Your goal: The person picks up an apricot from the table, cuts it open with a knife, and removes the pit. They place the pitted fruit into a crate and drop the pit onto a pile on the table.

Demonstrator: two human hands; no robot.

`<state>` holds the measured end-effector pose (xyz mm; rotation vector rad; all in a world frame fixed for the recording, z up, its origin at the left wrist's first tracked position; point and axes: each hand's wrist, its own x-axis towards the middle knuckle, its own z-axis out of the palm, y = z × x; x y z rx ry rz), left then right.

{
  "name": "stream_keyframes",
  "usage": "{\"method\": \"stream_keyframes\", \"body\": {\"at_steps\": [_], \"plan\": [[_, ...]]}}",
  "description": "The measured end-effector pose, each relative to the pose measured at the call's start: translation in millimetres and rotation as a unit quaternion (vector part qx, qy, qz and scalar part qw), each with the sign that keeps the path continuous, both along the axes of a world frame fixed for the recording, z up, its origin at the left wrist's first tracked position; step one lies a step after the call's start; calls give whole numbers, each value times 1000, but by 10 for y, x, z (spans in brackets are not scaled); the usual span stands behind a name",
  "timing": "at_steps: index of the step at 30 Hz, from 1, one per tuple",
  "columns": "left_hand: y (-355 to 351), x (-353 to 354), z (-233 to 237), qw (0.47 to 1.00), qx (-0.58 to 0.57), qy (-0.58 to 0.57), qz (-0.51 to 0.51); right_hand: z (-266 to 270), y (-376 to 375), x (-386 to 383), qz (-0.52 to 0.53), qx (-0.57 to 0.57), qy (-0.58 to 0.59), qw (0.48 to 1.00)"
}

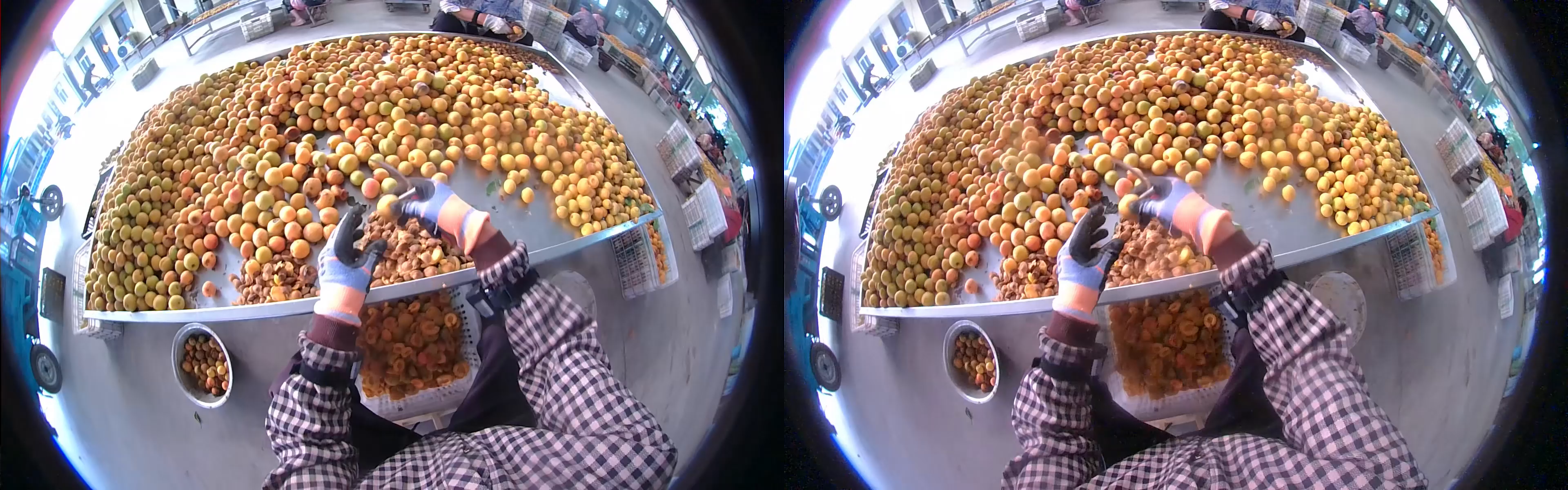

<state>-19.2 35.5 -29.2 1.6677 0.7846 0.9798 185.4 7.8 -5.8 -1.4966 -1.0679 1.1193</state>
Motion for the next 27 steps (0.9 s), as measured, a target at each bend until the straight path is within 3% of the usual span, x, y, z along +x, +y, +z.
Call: {"method": "stream_keyframes", "body": {"at_steps": [3,5,6,7,8,9,12,17,23,27], "plan": [[-55,100,53,997,21,-40,-54,1,-195,-273,49,-1,23,999],[-26,154,-87,997,42,-45,-52,252,-373,-468,-18,9,94,995],[-47,161,-44,987,-59,-128,-81,207,-409,-469,-19,11,96,995],[-57,169,2,959,-158,-209,-109,134,-423,-451,-18,119,24,992],[-28,125,61,950,-205,-206,-113,87,-440,-434,-16,223,-50,973],[-16,65,128,936,-252,-211,-126,75,-487,-415,-19,225,-49,973],[13,48,103,949,-206,-189,-142,151,-599,-355,68,169,-186,966],[-39,92,147,950,-191,-178,-168,40,-670,-445,55,210,-165,962],[-87,119,152,960,-170,-160,-158,-60,-690,-439,55,157,-222,961],[-187,125,200,963,-163,-166,-133,-71,-706,-503,58,176,-155,970]]}}
